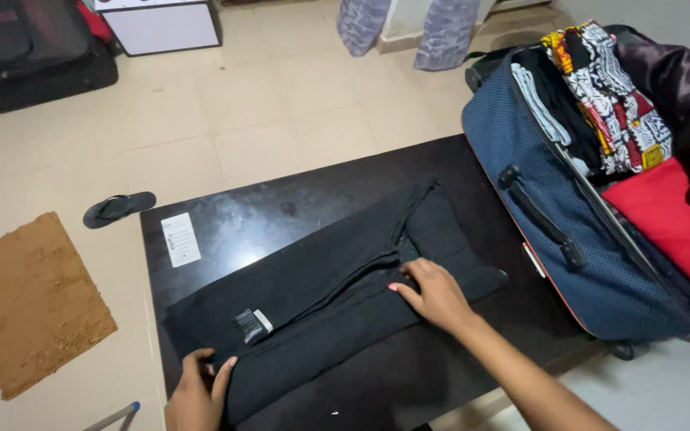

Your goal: Folding clothes and placing them in a suitcase.

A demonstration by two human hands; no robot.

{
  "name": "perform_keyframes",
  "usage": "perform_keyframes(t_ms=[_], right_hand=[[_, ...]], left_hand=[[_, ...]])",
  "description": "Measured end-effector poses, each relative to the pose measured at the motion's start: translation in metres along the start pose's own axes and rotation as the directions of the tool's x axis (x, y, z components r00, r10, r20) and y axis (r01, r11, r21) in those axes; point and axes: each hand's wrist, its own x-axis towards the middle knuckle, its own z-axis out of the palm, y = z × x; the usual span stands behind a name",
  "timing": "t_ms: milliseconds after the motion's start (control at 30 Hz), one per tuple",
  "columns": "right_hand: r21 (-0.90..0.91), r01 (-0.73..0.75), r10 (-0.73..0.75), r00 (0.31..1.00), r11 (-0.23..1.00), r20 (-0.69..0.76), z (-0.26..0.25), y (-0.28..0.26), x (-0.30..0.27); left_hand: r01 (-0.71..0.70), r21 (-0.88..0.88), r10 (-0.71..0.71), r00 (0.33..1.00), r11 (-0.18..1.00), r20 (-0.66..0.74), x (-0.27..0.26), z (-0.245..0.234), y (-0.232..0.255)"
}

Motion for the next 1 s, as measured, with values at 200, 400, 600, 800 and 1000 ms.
perform_keyframes(t_ms=[200, 400, 600, 800, 1000], right_hand=[[0.079, 0.186, -0.163, 0.958, 0.979, -0.234, 0.018, -0.088, 0.003], [0.024, 0.310, -0.311, 0.949, 0.950, 0.046, 0.085, -0.119, 0.011], [-0.034, 0.307, -0.304, 0.950, 0.951, 0.073, 0.096, -0.120, 0.013], [-0.042, 0.279, -0.279, 0.960, 0.959, 0.006, 0.111, -0.134, 0.017], [0.015, 0.299, -0.298, 0.954, 0.954, -0.037, 0.134, -0.153, 0.045]], left_hand=[[0.140, -0.130, -0.158, 0.977, 0.982, -0.142, -0.012, -0.013, 0.017], [0.244, 0.128, -0.173, 0.896, 0.961, -0.409, -0.012, -0.015, 0.019], [0.432, -0.178, -0.456, 0.881, 0.884, -0.127, -0.006, -0.018, 0.046], [0.490, -0.146, -0.506, 0.855, 0.860, -0.115, 0.006, 0.002, 0.032], [0.231, -0.325, -0.327, 0.902, 0.917, -0.283, 0.012, -0.018, 0.032]])
